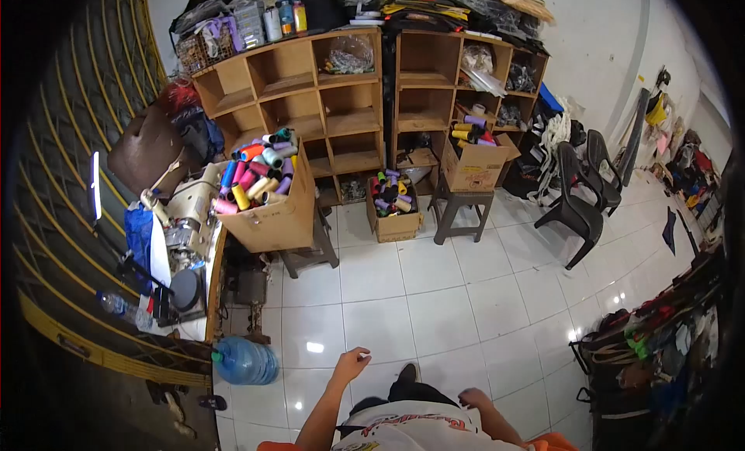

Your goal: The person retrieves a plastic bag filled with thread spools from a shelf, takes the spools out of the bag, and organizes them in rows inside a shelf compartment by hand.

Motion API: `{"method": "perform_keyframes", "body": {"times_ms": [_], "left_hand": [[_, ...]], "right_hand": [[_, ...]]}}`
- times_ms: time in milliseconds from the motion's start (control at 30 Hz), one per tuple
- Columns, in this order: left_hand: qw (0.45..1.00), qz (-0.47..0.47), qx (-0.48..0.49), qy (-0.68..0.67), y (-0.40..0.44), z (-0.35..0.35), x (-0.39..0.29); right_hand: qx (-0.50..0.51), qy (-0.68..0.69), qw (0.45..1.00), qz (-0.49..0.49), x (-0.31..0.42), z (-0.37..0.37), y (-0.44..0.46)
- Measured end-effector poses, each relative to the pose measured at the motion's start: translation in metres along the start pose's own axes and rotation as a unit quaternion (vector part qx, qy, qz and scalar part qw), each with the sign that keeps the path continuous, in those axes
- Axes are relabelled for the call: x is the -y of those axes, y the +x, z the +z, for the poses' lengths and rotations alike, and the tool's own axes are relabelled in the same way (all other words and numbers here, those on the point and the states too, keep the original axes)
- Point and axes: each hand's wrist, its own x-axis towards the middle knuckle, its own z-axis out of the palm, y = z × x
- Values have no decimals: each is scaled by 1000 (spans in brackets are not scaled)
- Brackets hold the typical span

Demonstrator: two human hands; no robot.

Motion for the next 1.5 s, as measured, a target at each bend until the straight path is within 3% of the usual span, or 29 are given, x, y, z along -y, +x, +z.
{"method": "perform_keyframes", "body": {"times_ms": [67, 100, 133, 267, 433, 533, 667, 900, 933, 1033, 1167, 1300, 1367, 1500], "left_hand": [[999, -36, -22, -23, -11, -14, 9], [996, -29, -36, -74, 88, 2, -41], [993, -44, -45, -97, 99, -8, -51], [982, -67, -84, -156, 174, -45, -50], [970, -75, -113, -200, 290, -82, -49], [967, -57, -128, -212, 372, -113, -48], [965, -23, -150, -213, 477, -173, -67], [963, 33, -132, -233, 656, -261, -168], [960, 44, -137, -242, 684, -269, -179], [953, 70, -156, -249, 758, -290, -222], [941, 88, -225, -239, 838, -339, -299], [887, 111, -300, -333, 928, -401, -341], [882, 74, -275, -376, 985, -440, -341], [845, 12, -395, -361, 1039, -482, -397]], "right_hand": [[9, -16, 1000, -8, 15, 3, 7], [-22, -57, 998, -11, 61, -125, 56], [-45, -73, 996, -25, 96, -149, 56], [-81, 78, 985, -128, 217, -210, 113], [-122, 22, 962, -245, 347, -250, 191], [-120, 6, 966, -230, 415, -266, 228], [-106, -64, 964, -237, 467, -298, 285], [-142, 30, 967, -207, 519, -384, 349], [-146, 15, 960, -240, 524, -399, 359], [-112, 121, 967, -193, 548, -442, 389], [-71, 156, 957, -235, 585, -502, 441], [-63, 22, 951, -301, 646, -555, 473], [-49, 12, 943, -330, 680, -572, 467], [-60, -20, 944, -325, 768, -601, 433]]}}
